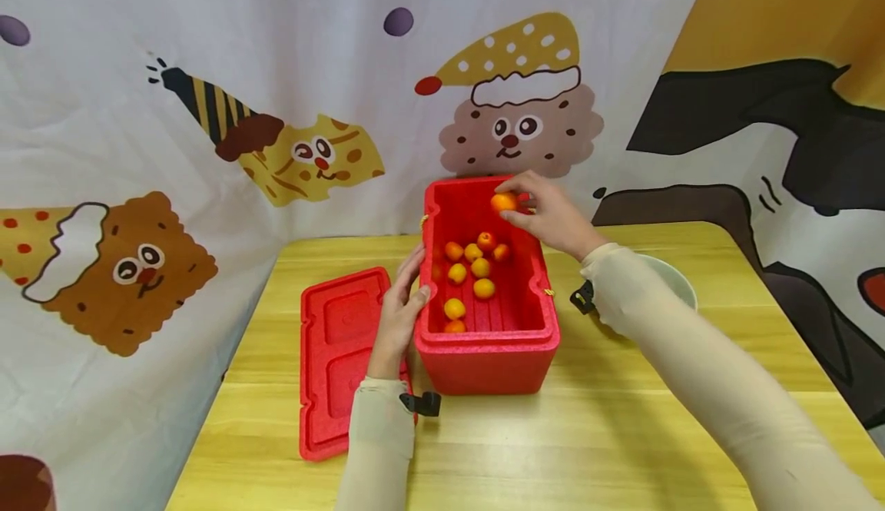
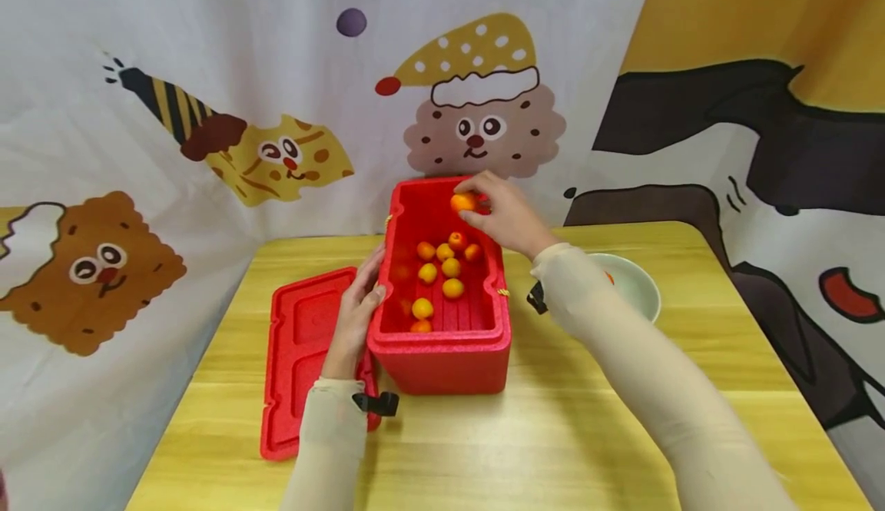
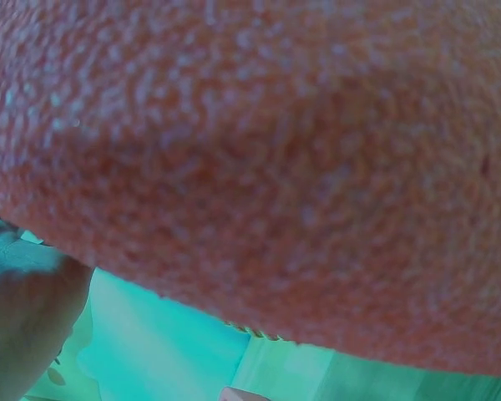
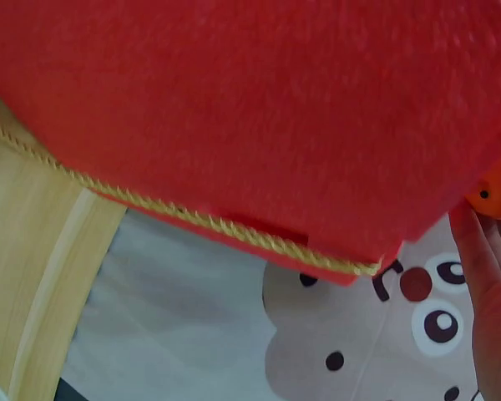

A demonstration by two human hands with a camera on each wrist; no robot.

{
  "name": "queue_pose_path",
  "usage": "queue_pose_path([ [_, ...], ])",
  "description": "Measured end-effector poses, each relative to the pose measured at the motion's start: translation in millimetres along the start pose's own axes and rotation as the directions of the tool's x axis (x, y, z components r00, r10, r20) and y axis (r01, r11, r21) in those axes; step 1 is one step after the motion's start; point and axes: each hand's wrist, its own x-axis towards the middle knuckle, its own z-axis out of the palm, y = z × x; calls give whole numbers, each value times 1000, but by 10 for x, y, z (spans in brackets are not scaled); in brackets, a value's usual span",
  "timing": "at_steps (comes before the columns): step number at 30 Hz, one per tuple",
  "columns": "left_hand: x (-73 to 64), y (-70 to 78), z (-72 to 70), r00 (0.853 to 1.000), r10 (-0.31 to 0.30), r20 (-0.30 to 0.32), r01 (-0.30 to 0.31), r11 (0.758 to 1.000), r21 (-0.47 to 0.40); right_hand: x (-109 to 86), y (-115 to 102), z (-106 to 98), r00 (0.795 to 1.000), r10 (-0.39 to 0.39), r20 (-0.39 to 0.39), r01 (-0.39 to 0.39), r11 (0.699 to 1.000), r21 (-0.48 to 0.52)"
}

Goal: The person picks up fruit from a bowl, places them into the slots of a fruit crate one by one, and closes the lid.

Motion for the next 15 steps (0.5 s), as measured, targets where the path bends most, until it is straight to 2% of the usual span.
queue_pose_path([
  [8, 27, -5, -11, 1000, 4, -10, -4, 1000, -5, 98, -52, 114, 999, 25, 34, -24, 999, -46],
  [15, 10, 40, -7, 999, -46, 3, 46, 999, -2, 102, -5, 208, 999, 18, 45, -17, 1000, -25],
])
